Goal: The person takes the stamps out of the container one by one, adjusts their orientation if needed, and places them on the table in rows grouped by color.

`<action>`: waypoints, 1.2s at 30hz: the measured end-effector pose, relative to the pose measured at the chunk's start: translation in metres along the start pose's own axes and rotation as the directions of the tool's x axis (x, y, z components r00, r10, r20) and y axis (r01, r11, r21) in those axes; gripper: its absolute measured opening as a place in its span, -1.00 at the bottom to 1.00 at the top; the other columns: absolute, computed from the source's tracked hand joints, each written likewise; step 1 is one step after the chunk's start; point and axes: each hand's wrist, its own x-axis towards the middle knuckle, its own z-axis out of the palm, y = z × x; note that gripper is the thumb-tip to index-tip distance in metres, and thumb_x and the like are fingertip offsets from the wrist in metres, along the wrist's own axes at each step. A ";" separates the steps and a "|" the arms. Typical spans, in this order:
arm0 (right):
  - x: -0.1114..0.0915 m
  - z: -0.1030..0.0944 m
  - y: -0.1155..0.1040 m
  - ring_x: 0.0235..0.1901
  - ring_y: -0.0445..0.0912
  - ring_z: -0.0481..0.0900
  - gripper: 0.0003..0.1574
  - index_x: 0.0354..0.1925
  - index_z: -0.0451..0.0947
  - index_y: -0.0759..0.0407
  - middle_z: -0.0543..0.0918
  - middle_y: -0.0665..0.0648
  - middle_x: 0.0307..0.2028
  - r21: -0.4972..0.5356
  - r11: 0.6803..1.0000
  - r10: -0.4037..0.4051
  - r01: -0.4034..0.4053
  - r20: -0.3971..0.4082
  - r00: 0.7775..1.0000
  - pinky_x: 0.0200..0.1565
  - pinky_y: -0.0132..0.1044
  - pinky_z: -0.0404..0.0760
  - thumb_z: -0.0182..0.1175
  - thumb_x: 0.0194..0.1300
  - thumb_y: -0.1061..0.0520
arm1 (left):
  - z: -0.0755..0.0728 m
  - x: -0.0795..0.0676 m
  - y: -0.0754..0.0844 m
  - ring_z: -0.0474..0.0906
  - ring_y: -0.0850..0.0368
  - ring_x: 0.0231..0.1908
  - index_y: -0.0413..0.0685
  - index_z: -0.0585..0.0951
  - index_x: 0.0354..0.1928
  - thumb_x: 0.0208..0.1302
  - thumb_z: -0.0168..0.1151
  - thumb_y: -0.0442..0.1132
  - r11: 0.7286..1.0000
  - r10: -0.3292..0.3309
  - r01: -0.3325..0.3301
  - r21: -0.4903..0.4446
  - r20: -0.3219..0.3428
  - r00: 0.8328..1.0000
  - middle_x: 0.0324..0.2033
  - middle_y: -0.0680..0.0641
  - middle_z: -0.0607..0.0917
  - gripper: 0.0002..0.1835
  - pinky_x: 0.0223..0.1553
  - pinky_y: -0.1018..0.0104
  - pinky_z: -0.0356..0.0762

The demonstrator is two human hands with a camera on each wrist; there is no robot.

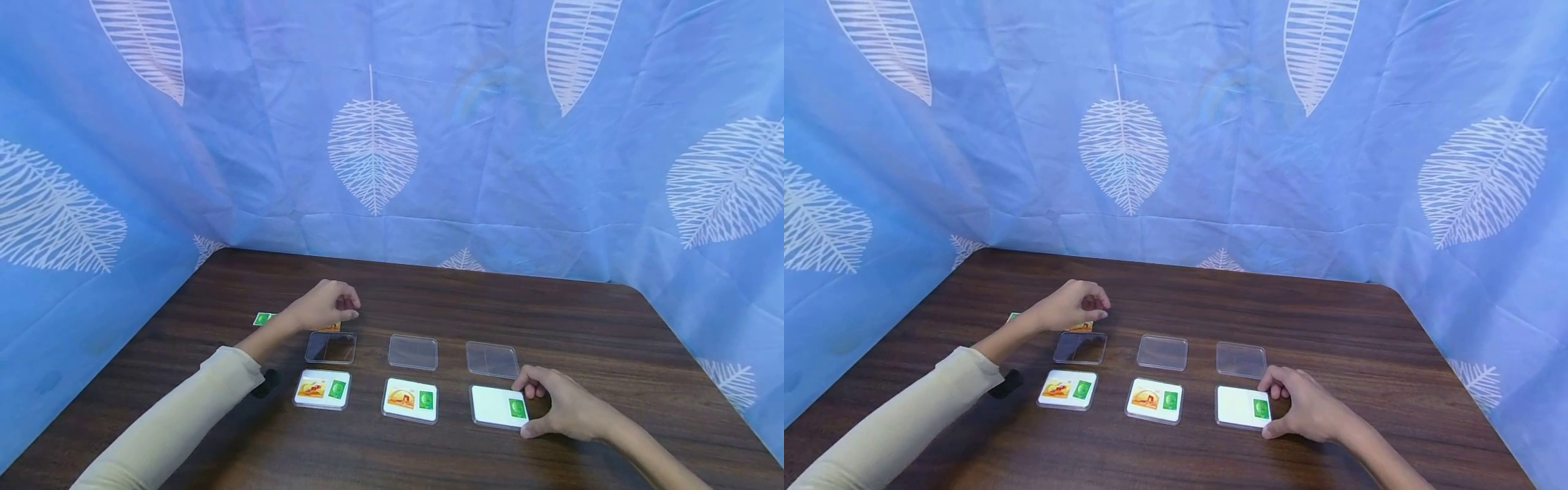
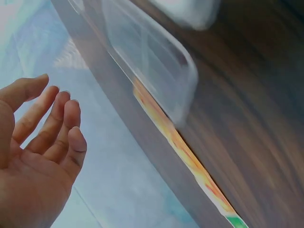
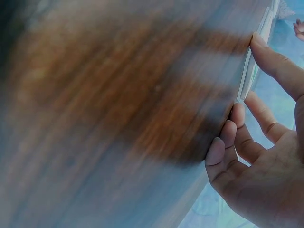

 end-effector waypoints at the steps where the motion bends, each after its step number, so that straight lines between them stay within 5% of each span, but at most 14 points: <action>1: 0.000 0.000 0.000 -0.28 -0.22 0.30 -0.33 -0.06 0.51 0.17 0.39 0.06 -0.28 -0.003 1.000 0.001 -0.001 -0.001 1.000 -0.26 -0.31 0.35 0.66 -0.04 0.03 | 0.003 0.002 0.004 0.54 0.21 -0.36 -0.32 0.71 -0.16 0.36 0.32 -0.41 1.000 0.006 -0.006 -0.001 -0.007 1.000 -0.36 -0.03 0.69 -0.91 -0.25 0.29 0.58; 7: 0.000 -0.001 0.000 -0.28 -0.23 0.32 -0.32 -0.07 0.52 0.16 0.41 0.04 -0.29 -0.026 1.000 -0.001 0.001 -0.011 1.000 -0.25 -0.32 0.36 0.67 -0.07 0.01 | 0.022 0.013 0.027 0.51 0.28 -0.39 -0.31 0.71 -0.15 0.37 0.33 -0.40 0.993 0.054 -0.051 -0.106 0.022 0.998 -0.40 0.02 0.68 -0.90 -0.30 0.41 0.54; 19: 0.000 0.000 0.000 -0.30 -0.23 0.31 -0.33 -0.05 0.52 0.18 0.42 0.02 -0.31 -0.016 1.000 -0.019 0.019 -0.003 1.000 -0.27 -0.30 0.32 0.66 -0.03 0.02 | 0.059 0.029 0.065 0.53 0.34 -0.37 -0.35 0.69 -0.12 0.37 0.30 -0.43 0.923 0.135 -0.062 -0.381 0.167 0.977 -0.37 0.00 0.68 -0.89 -0.20 0.44 0.56; 36: -0.001 -0.001 0.000 -0.34 -0.25 0.36 -0.34 -0.05 0.50 0.23 0.44 -0.04 -0.39 0.000 0.999 -0.034 0.034 0.002 0.999 -0.26 -0.32 0.37 0.64 0.00 0.04 | 0.097 0.051 0.103 0.49 0.39 -0.42 -0.40 0.69 -0.09 0.33 0.33 -0.49 0.887 0.248 -0.108 -0.448 0.267 0.931 -0.42 -0.01 0.64 -0.85 -0.27 0.53 0.52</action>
